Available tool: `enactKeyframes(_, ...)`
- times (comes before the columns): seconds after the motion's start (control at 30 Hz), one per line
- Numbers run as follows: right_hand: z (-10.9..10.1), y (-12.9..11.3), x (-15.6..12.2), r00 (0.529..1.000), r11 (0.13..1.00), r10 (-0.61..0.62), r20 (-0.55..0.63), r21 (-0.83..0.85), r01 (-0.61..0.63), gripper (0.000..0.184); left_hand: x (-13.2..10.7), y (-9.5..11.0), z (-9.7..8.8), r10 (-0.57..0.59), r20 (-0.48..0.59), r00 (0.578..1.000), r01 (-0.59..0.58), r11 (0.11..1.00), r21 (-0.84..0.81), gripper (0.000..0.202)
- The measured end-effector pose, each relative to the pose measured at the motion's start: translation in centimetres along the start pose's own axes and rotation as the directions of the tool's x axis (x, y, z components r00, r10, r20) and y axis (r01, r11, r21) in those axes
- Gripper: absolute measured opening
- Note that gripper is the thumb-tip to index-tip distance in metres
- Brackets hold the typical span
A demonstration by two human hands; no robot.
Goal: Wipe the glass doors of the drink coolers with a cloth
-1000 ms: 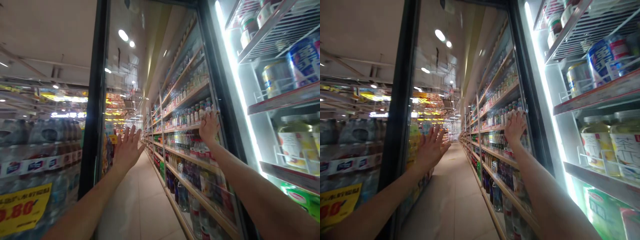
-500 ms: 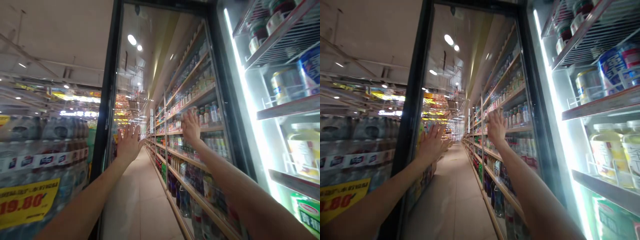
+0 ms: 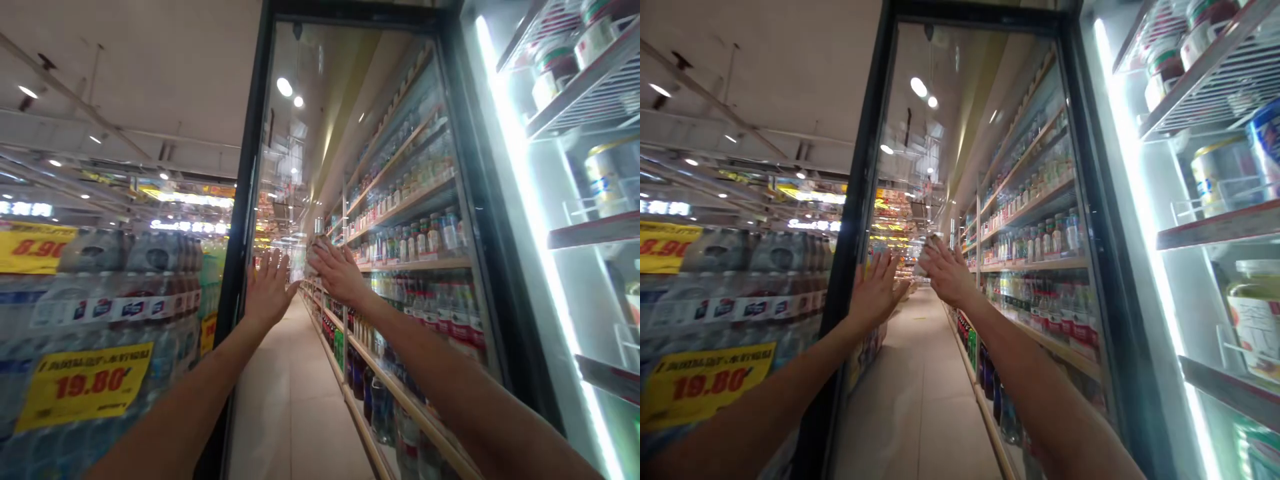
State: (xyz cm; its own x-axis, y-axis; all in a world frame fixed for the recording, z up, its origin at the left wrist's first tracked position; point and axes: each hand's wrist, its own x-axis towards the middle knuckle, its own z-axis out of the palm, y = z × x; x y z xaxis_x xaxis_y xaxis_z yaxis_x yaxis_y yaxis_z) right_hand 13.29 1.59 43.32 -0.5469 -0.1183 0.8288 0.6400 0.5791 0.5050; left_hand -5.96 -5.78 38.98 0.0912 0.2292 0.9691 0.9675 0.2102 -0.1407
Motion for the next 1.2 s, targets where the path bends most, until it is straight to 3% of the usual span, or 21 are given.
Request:
enactKeyframes(0.03,0.1,-0.3,0.3,0.999,0.999,-0.038,0.002,0.008,0.038,0.042,-0.2,-0.4,0.0,0.0,-0.004,1.0,0.0,1.0,0.001,0.059)
enactKeyframes(0.07,0.2,-0.4,0.7,1.0,1.0,0.002,-0.018,0.009,-0.002,0.042,-0.5,-0.8,-0.1,-0.001,-0.014,1.0,0.001,1.0,0.001,0.059)
enactKeyframes(0.1,0.1,-0.2,1.2,0.994,0.996,0.094,-0.051,0.01,-0.093,0.042,-0.7,-1.2,-0.2,0.0,-0.025,1.0,0.0,1.0,-0.002,0.059)
enactKeyframes(0.17,0.1,-0.2,2.3,0.938,0.946,0.324,-0.122,0.025,-0.323,0.042,-1.2,-2.0,-0.4,0.016,-0.048,0.999,-0.016,1.0,-0.016,0.058)
enactKeyframes(0.23,0.5,-1.5,3.1,0.9,0.911,0.412,-0.144,0.045,-0.41,0.043,-1.5,-2.5,-0.8,0.03,-0.073,0.997,-0.033,0.999,-0.038,0.056)
enactKeyframes(0.27,1.0,-2.7,3.3,0.92,0.929,0.371,-0.128,0.049,-0.368,0.044,-1.6,-2.7,-1.1,0.029,-0.087,0.996,-0.034,0.998,-0.054,0.055)
enactKeyframes(0.33,2.0,-5.8,3.2,0.984,0.985,0.167,-0.059,0.059,-0.164,0.044,-1.7,-2.9,-1.6,0.003,-0.121,0.993,-0.015,0.995,-0.095,0.053)
enactKeyframes(0.43,3.3,-9.5,2.7,0.991,0.988,-0.132,0.009,0.087,0.13,0.041,-1.7,-3.4,-2.5,-0.029,-0.152,0.988,0.004,0.987,-0.16,0.054)
enactKeyframes(0.5,3.5,-10.1,2.2,0.991,0.987,-0.134,0.004,0.085,0.133,0.04,-1.8,-3.7,-2.9,-0.033,-0.164,0.986,0.002,0.983,-0.184,0.056)
enactKeyframes(0.57,3.4,-9.7,1.4,0.995,0.994,0.092,-0.042,0.058,-0.09,0.041,-2.1,-3.6,-3.1,-0.037,-0.171,0.985,0.002,0.98,-0.201,0.058)
enactKeyframes(0.63,3.2,-9.3,-0.1,0.932,0.937,0.349,-0.099,0.032,-0.348,0.042,-2.8,-3.1,-3.0,-0.035,-0.167,0.985,-0.002,0.976,-0.216,0.059)
enactKeyframes(0.67,3.2,-9.3,-1.2,0.921,0.927,0.374,-0.105,0.022,-0.374,0.043,-3.2,-2.7,-2.9,-0.026,-0.157,0.987,-0.01,0.975,-0.222,0.059)
enactKeyframes(0.7,3.3,-9.4,-2.3,0.948,0.952,0.307,-0.088,0.014,-0.307,0.043,-3.8,-2.2,-2.7,-0.015,-0.146,0.989,-0.019,0.974,-0.226,0.059)
enactKeyframes(0.77,3.4,-9.5,-4.8,0.998,0.999,0.045,-0.039,0.016,-0.044,0.041,-5.2,-1.0,-2.1,0.006,-0.123,0.992,-0.034,0.973,-0.23,0.058)
enactKeyframes(0.8,3.4,-9.5,-6.0,0.999,0.999,-0.037,-0.039,0.012,0.037,0.04,-6.1,-0.5,-1.6,0.015,-0.109,0.994,-0.041,0.972,-0.232,0.057)
enactKeyframes(0.83,3.4,-9.3,-7.1,0.997,0.999,-0.034,-0.067,-0.004,0.034,0.04,-7.0,0.0,-1.1,0.027,-0.095,0.995,-0.049,0.971,-0.234,0.057)
enactKeyframes(0.9,3.2,-8.4,-9.2,0.969,0.981,0.179,-0.172,-0.049,-0.19,0.039,-9.0,0.9,0.0,0.057,-0.069,0.996,-0.072,0.969,-0.238,0.058)
enactKeyframes(0.97,2.8,-7.3,-11.4,0.897,0.917,0.369,-0.242,-0.064,-0.395,0.04,-11.1,1.7,1.0,0.101,-0.046,0.994,-0.109,0.965,-0.239,0.057)
enactKeyframes(1.0,2.5,-6.8,-12.6,0.891,0.908,0.388,-0.234,-0.068,-0.413,0.04,-12.0,2.0,1.4,0.121,-0.037,0.992,-0.126,0.963,-0.238,0.057)
enactKeyframes(1.13,1.5,-4.0,-17.6,0.94,0.94,0.309,-0.145,-0.102,-0.325,0.04,-14.5,3.6,2.1,0.135,0.009,0.991,-0.13,0.965,-0.227,0.057)
enactKeyframes(1.2,1.1,-2.6,-19.4,0.861,0.868,0.442,-0.252,-0.12,-0.481,0.042,-15.2,4.5,2.2,0.137,0.027,0.99,-0.128,0.965,-0.228,0.057)
